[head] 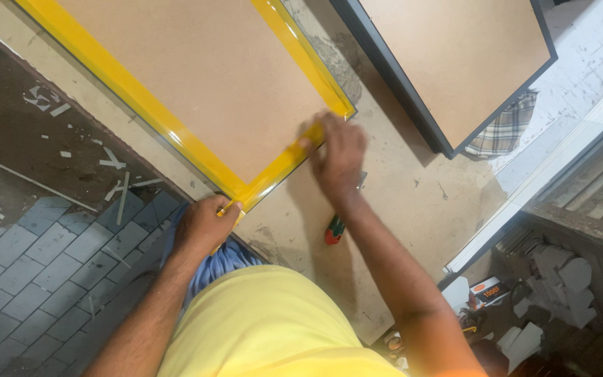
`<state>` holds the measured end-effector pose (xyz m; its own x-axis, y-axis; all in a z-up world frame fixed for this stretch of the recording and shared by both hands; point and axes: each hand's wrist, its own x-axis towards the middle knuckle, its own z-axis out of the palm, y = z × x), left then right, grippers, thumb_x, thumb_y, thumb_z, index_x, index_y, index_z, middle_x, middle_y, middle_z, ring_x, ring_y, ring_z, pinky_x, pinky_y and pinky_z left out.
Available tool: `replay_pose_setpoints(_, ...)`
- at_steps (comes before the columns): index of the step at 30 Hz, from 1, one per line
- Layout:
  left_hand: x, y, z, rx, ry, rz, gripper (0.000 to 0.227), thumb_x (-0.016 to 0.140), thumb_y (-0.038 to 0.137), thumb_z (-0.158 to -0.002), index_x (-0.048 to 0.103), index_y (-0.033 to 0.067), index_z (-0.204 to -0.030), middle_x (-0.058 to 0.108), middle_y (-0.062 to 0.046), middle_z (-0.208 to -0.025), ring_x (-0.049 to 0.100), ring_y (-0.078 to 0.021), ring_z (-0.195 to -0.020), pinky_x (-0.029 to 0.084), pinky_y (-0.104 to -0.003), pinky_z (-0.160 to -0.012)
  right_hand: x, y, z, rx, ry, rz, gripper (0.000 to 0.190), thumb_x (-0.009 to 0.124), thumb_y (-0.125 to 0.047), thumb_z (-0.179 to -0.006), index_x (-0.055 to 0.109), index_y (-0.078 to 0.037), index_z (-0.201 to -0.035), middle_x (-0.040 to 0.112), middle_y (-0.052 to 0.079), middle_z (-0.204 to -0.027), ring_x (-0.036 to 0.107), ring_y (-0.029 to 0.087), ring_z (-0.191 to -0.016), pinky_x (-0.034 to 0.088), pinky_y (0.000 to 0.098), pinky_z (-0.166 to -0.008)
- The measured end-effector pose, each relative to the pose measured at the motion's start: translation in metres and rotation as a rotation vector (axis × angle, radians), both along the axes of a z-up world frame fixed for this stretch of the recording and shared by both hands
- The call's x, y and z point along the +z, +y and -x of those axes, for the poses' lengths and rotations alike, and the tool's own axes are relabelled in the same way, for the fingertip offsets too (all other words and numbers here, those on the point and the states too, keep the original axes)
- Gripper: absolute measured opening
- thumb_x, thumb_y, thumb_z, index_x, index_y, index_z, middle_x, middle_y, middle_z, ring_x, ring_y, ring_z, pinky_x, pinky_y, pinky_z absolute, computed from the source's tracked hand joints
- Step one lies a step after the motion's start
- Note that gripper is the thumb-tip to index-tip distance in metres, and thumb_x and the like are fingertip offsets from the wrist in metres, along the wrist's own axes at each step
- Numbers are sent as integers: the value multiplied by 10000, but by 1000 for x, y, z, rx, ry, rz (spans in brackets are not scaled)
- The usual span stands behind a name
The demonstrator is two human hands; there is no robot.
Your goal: The person applies yellow masking tape along the edges of rectangular frames on a workbench. They smooth the tape, trim excess with a utility knife, and repeat the process on multiple frames.
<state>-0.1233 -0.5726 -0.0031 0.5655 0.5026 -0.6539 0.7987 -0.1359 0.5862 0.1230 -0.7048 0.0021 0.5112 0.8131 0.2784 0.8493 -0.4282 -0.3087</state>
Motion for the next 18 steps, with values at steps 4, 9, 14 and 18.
replay_pose_setpoints(4, 2, 0, -1, -29, 152, 71, 427, 665, 480, -928, 740, 60, -935, 748, -199, -906, 726, -400, -874, 554, -495, -762, -2, -14, 86, 568, 168, 305, 872, 641, -594, -909, 418, -36, -1540, 401, 164, -1627, 326, 300, -1543, 276, 526, -1254)
replay_pose_setpoints(9, 5, 4, -3, -34, 103, 52, 392, 656, 453, -911, 738, 74, -973, 751, -184, -935, 711, -399, -898, 544, -490, -774, -15, -28, 45, 440, 194, 329, 1004, 466, -741, -963, 284, -5, -1620, 277, 163, -1708, 225, 327, -1611, 198, 489, -1322)
replay_pose_setpoints(14, 4, 2, -1, -45, 135, 45, 395, 654, 455, -915, 738, 77, -995, 745, -190, -972, 701, -399, -933, 540, -497, -794, -13, -30, -61, 74, -27, 636, 1079, 228, -830, -949, 87, -21, -1649, 22, 169, -1733, 7, 321, -1603, 17, 491, -1305)
replay_pose_setpoints(18, 0, 2, -3, -41, 102, 45, 392, 661, 451, -902, 737, 75, -980, 745, -185, -962, 703, -396, -931, 539, -498, -794, -3, -24, -15, 108, -101, 900, 1120, 301, -866, -904, 128, -68, -1672, 63, 150, -1736, 30, 344, -1588, 14, 543, -1303)
